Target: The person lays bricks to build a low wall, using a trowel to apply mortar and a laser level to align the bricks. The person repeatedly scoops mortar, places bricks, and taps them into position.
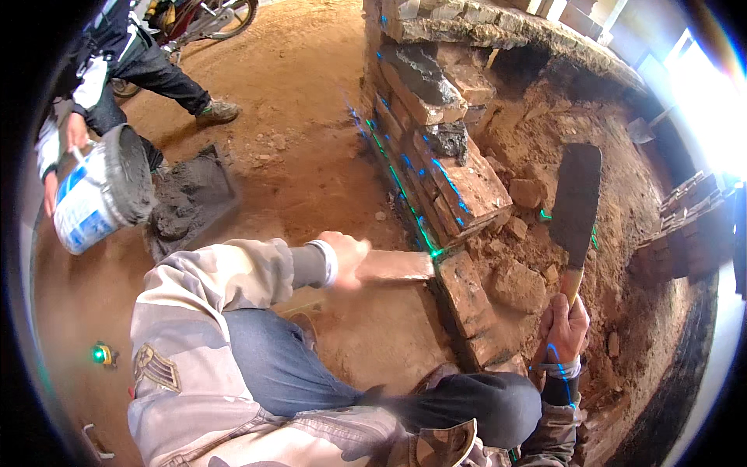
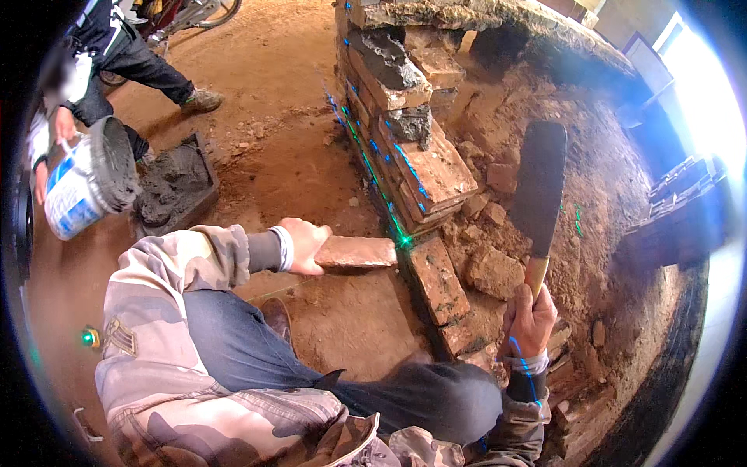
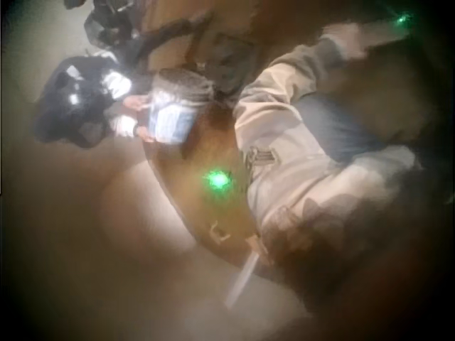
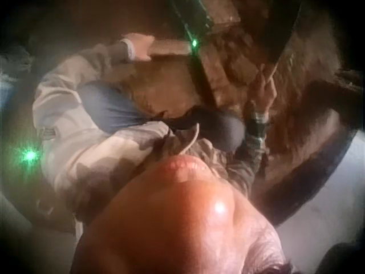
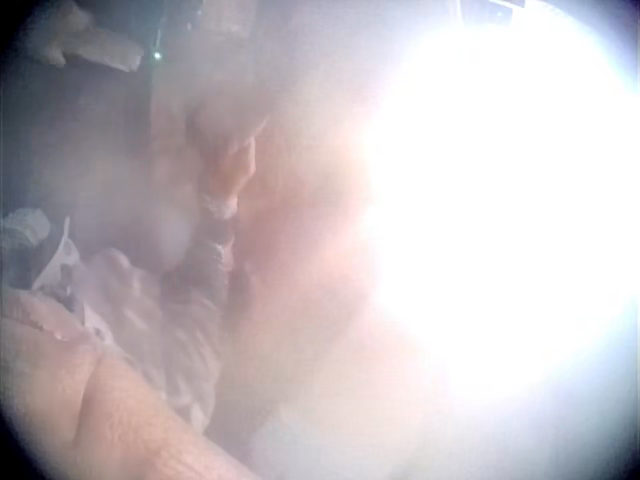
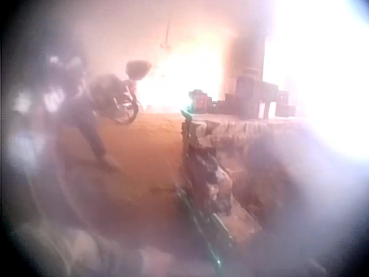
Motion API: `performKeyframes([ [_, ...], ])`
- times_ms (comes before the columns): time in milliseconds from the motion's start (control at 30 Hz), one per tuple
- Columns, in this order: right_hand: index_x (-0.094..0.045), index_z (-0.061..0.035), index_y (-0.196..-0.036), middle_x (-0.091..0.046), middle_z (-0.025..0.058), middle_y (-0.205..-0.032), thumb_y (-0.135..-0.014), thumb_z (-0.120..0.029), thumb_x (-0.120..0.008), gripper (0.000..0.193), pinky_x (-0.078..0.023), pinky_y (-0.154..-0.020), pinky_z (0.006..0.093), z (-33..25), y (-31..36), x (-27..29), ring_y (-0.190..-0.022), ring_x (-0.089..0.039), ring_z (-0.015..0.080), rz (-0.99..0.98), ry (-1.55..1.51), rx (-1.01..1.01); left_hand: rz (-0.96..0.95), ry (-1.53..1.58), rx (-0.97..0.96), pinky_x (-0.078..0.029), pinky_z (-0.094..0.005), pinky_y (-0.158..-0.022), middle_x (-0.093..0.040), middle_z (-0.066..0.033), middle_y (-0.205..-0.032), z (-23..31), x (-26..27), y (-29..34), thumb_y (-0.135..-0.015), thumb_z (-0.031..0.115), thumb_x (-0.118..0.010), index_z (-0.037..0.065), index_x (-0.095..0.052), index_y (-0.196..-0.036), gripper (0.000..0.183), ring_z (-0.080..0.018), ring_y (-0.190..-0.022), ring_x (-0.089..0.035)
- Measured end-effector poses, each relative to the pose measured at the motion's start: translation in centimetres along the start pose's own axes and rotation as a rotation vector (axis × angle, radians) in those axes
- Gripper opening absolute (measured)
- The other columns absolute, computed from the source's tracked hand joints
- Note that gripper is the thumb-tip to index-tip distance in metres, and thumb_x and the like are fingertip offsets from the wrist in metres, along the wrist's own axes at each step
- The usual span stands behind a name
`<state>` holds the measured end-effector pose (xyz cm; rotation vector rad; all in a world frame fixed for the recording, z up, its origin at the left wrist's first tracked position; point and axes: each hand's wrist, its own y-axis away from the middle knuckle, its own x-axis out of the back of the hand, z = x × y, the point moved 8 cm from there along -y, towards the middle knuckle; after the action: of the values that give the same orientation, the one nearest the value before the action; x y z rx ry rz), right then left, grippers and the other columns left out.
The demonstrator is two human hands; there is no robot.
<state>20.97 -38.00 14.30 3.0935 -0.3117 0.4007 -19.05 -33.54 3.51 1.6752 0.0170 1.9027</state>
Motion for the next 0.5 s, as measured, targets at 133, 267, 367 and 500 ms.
performKeyframes([
  [133, -0.057, -0.0064, -0.094, -0.047, -0.0045, -0.059, -0.105, -0.022, -0.055, 0.020, -0.031, -0.040, 0.0222, 0.7, 1.8, 0.1, -0.044, -0.039, 0.0045, 0.095, -0.043, -0.042, 0.048, 0.098, -0.166, -0.056, -0.0513, -0.076, -0.070, -0.0242, -0.087, 2.9, 0.4, -1.9, -0.069, 0.043, -0.078, 0.001, -0.061, -0.105, 0.058, -0.0440, -0.086, -0.070],
  [267, -0.054, -0.0074, -0.088, -0.047, -0.0031, -0.058, -0.106, -0.027, -0.054, 0.026, -0.033, -0.038, 0.0231, 0.2, 3.2, 0.6, -0.042, -0.040, 0.0054, 0.110, 0.033, -0.011, 0.021, 0.148, -0.217, -0.055, -0.0511, -0.078, -0.070, -0.0242, -0.089, 3.8, 0.6, -2.0, -0.067, 0.042, -0.078, 0.002, -0.061, -0.106, 0.058, -0.0438, -0.088, -0.069],
  [367, -0.053, -0.0074, -0.088, -0.047, -0.0018, -0.057, -0.106, -0.026, -0.053, 0.026, -0.033, -0.037, 0.0242, 1.4, 4.0, 0.5, -0.041, -0.041, 0.0068, 0.129, -0.072, -0.005, 0.015, 0.132, -0.245, -0.055, -0.0506, -0.077, -0.071, -0.0232, -0.088, 3.5, -0.2, -2.2, -0.067, 0.043, -0.078, 0.002, -0.061, -0.106, 0.059, -0.0432, -0.087, -0.069],
  [500, -0.053, -0.0060, -0.092, -0.046, -0.0010, -0.057, -0.106, -0.023, -0.053, 0.023, -0.034, -0.038, 0.0256, 1.5, 4.9, -1.3, -0.041, -0.041, 0.0081, 0.162, -0.148, -0.009, -0.019, 0.137, -0.243, -0.055, -0.0503, -0.077, -0.071, -0.0221, -0.087, 2.5, -1.5, -2.4, -0.066, 0.044, -0.078, 0.002, -0.061, -0.105, 0.060, -0.0422, -0.086, -0.069],
])
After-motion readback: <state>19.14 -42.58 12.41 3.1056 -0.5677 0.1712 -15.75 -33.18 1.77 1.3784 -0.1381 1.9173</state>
